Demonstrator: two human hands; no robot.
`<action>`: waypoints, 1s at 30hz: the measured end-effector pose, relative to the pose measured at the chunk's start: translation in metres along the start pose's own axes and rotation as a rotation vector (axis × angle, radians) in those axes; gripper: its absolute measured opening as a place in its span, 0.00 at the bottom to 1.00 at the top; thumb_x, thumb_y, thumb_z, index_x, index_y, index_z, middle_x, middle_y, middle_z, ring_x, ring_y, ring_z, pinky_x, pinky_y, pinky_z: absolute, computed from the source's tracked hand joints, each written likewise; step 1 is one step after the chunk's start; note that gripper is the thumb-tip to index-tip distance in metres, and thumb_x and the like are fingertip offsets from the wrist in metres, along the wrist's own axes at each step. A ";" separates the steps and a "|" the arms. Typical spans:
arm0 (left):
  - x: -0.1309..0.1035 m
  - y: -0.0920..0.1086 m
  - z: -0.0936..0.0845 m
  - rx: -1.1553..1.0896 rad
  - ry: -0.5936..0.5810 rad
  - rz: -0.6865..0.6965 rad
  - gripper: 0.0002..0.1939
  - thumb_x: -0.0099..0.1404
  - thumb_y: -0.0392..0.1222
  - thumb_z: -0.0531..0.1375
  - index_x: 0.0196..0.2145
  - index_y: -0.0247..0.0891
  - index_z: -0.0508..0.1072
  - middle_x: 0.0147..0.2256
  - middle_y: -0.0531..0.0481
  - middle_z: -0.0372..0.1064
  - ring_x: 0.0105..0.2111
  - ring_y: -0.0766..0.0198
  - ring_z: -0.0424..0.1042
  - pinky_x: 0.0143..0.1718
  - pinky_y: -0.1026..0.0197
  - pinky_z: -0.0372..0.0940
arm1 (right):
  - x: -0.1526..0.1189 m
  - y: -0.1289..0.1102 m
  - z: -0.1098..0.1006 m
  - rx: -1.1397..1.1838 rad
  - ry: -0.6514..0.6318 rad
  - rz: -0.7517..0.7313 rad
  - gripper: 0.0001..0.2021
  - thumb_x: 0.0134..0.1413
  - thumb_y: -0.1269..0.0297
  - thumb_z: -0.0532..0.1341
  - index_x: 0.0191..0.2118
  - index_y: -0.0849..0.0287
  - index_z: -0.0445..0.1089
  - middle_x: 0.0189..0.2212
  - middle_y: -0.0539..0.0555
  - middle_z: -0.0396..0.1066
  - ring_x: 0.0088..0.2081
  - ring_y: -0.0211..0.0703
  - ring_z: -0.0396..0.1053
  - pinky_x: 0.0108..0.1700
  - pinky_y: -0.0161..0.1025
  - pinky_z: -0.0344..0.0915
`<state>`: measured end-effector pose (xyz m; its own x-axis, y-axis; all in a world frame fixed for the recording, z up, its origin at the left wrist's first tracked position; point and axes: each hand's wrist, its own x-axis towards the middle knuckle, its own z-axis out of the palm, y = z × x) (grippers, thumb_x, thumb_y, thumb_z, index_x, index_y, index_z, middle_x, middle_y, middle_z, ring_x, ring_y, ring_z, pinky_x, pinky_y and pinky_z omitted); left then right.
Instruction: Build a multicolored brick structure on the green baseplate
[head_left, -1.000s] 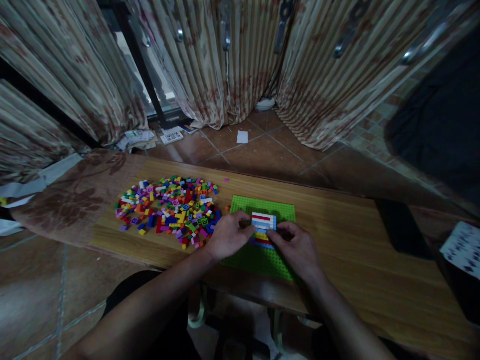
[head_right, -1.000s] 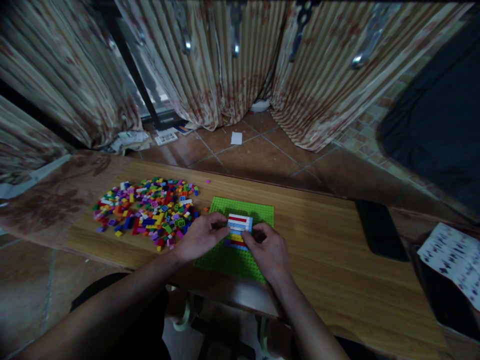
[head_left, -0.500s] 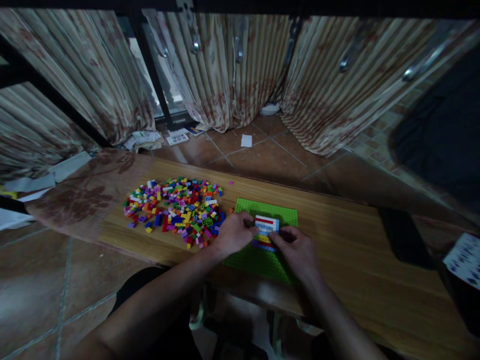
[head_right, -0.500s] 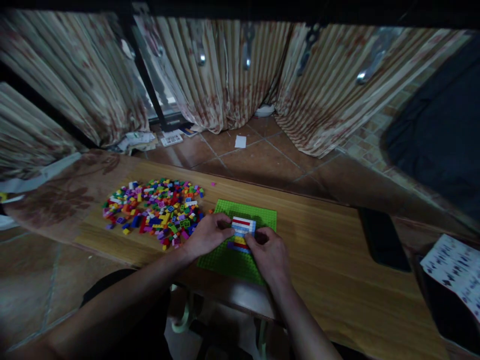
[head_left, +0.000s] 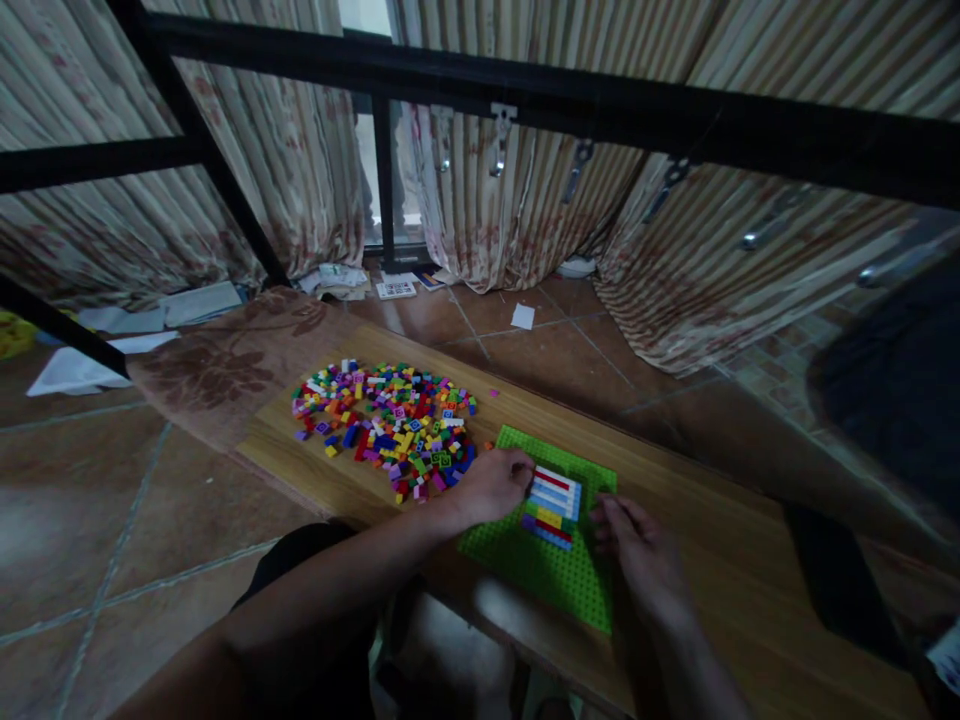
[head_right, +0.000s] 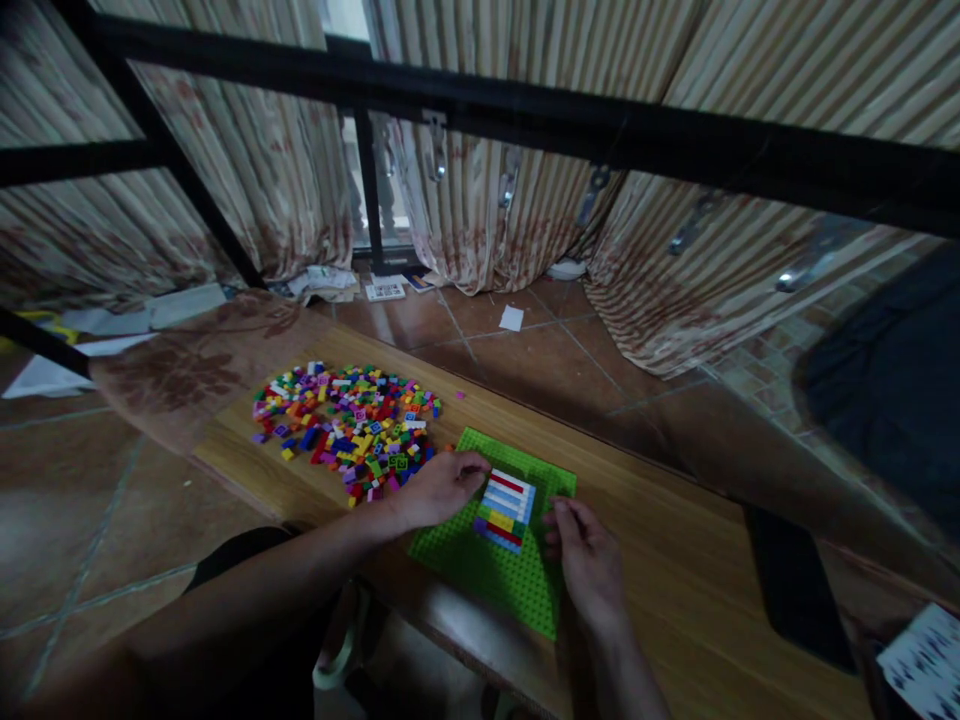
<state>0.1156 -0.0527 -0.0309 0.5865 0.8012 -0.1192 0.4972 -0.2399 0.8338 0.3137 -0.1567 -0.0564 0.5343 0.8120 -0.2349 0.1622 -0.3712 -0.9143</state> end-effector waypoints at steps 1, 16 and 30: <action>0.001 0.000 0.002 0.007 0.000 -0.003 0.15 0.63 0.36 0.50 0.35 0.37 0.77 0.31 0.50 0.75 0.31 0.63 0.73 0.33 0.64 0.65 | 0.000 0.002 0.002 -0.010 -0.024 -0.010 0.22 0.48 0.42 0.62 0.38 0.57 0.74 0.27 0.53 0.75 0.25 0.43 0.70 0.26 0.39 0.68; 0.001 -0.002 0.015 0.072 0.015 -0.018 0.14 0.62 0.38 0.53 0.39 0.36 0.78 0.36 0.45 0.77 0.37 0.59 0.75 0.39 0.61 0.68 | -0.001 0.003 0.012 -0.127 -0.045 -0.028 0.21 0.44 0.47 0.65 0.39 0.58 0.76 0.35 0.55 0.79 0.35 0.52 0.76 0.39 0.46 0.71; -0.005 0.000 -0.059 -0.165 0.485 0.145 0.15 0.69 0.43 0.50 0.40 0.34 0.75 0.31 0.48 0.74 0.30 0.64 0.71 0.35 0.64 0.65 | -0.050 -0.058 0.053 -0.133 0.088 -0.145 0.21 0.50 0.46 0.62 0.42 0.57 0.75 0.34 0.55 0.77 0.32 0.47 0.73 0.35 0.42 0.69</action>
<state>0.0753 -0.0245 0.0017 0.2591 0.9371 0.2341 0.3033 -0.3091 0.9014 0.2339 -0.1520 -0.0086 0.5672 0.8207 -0.0690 0.3477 -0.3146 -0.8833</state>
